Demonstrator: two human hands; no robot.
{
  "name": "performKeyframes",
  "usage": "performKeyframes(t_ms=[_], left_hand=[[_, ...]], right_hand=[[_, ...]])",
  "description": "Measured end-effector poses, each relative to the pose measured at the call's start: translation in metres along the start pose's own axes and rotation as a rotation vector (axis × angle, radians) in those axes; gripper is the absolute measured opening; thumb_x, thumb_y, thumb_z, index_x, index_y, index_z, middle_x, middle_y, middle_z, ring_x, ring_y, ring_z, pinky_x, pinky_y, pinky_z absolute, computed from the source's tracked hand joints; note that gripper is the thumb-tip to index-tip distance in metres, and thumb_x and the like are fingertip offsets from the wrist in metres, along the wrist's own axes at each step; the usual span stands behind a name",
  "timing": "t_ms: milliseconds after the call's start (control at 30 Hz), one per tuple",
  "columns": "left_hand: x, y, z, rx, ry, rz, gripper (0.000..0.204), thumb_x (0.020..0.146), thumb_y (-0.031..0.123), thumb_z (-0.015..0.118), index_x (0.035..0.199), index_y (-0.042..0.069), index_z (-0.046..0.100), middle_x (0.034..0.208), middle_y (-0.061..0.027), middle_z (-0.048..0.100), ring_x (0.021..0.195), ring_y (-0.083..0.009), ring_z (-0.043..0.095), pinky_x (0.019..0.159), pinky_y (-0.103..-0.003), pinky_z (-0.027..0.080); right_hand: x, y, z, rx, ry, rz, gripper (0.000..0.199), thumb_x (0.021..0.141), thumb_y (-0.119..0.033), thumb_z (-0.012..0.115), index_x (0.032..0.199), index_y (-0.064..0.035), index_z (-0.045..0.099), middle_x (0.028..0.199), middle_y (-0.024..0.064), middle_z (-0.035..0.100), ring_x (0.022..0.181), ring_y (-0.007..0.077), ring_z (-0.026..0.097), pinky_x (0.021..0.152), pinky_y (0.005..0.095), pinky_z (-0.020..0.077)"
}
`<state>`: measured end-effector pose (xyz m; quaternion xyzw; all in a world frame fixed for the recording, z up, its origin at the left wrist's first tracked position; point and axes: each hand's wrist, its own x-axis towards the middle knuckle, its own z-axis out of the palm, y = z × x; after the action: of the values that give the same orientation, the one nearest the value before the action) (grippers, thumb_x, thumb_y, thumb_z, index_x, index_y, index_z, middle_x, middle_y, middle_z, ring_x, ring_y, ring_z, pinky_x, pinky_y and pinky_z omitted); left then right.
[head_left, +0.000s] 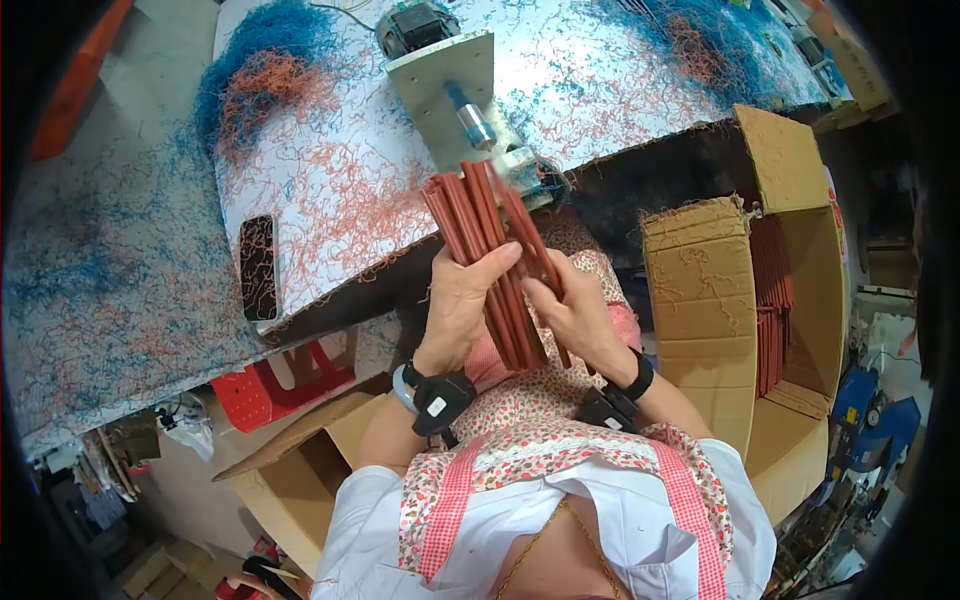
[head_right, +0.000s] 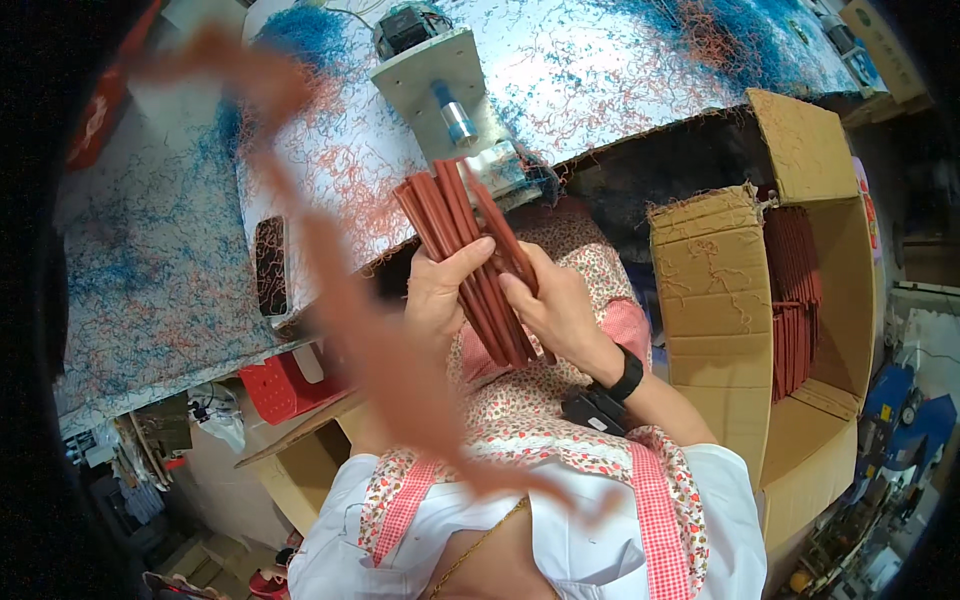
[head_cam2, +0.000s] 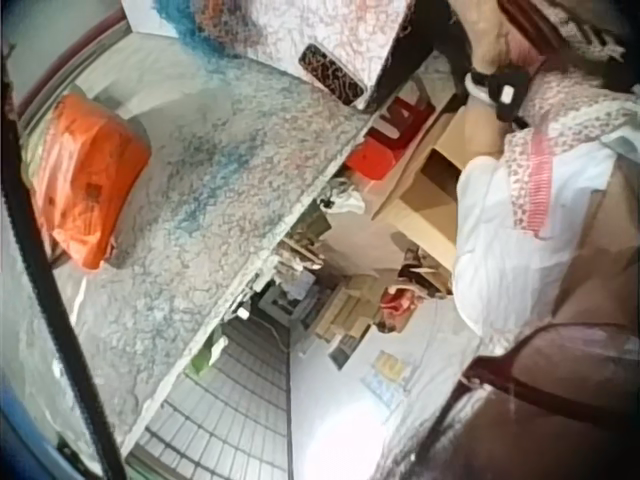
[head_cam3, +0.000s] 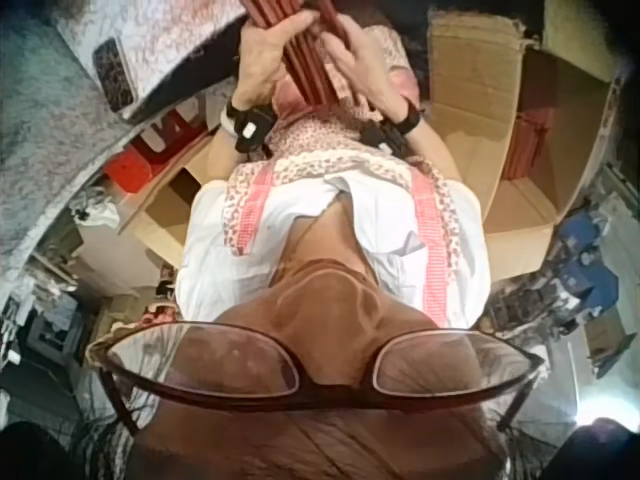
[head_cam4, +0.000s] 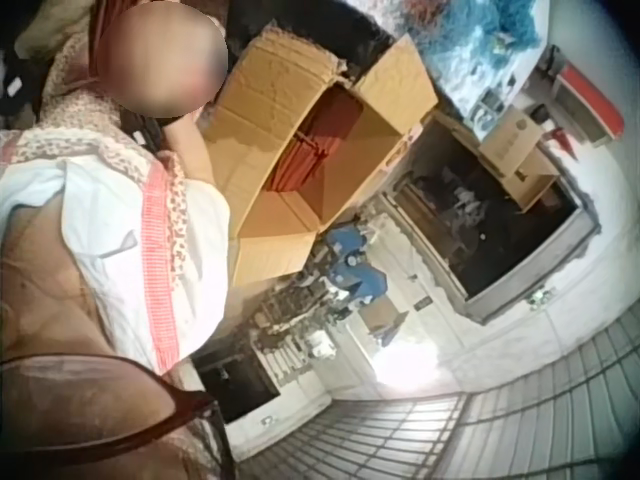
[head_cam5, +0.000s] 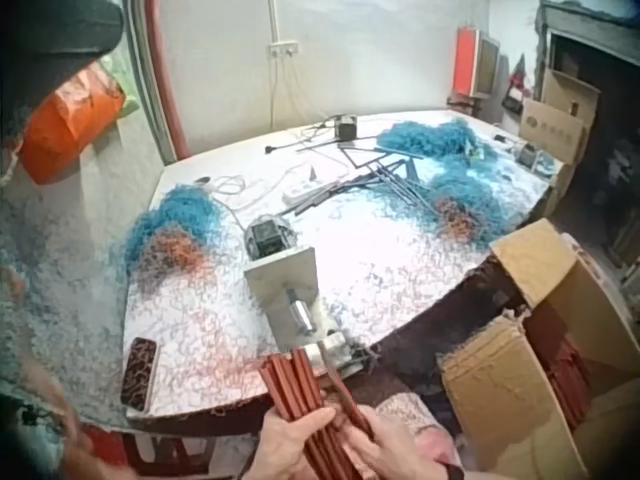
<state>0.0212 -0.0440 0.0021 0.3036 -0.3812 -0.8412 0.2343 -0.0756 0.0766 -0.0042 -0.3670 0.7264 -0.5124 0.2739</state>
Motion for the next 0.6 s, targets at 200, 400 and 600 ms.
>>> performKeyframes(t_ms=[200, 400, 600], left_hand=[[-0.031, -0.013, -0.007, -0.024, -0.059, -0.212, 0.037, 0.083, 0.009, 0.069, 0.116, 0.001, 0.052, 0.092, -0.0089, 0.063, 0.081, -0.0175, 0.064, 0.070, -0.033, 0.055], [-0.050, -0.015, -0.006, -0.165, 0.014, -0.352, 0.034, 0.083, 0.010, 0.069, 0.112, -0.001, 0.055, 0.093, -0.0103, 0.064, 0.080, -0.0191, 0.066, 0.069, -0.034, 0.057], [-0.043, -0.001, -0.001, -0.084, 0.055, -0.230, 0.038, 0.084, 0.008, 0.070, 0.116, 0.002, 0.050, 0.085, -0.0073, 0.061, 0.074, -0.0167, 0.065, 0.067, -0.031, 0.058]], right_hand=[[0.016, -0.009, -0.017, 0.380, -0.193, 0.299, 0.029, 0.095, -0.016, 0.051, 0.116, 0.0020, 0.057, 0.067, -0.0016, 0.052, 0.057, 0.0050, 0.045, 0.050, 0.0246, 0.0373], [0.027, -0.017, -0.017, 0.288, -0.199, 0.218, 0.030, 0.095, -0.019, 0.051, 0.116, 0.0019, 0.057, 0.065, -0.0017, 0.049, 0.057, 0.0052, 0.043, 0.049, 0.0252, 0.0355], [0.008, -0.008, -0.018, 0.336, -0.222, 0.315, 0.028, 0.095, -0.018, 0.051, 0.115, 0.0009, 0.056, 0.065, -0.0020, 0.048, 0.057, 0.0041, 0.043, 0.049, 0.0232, 0.0352]])
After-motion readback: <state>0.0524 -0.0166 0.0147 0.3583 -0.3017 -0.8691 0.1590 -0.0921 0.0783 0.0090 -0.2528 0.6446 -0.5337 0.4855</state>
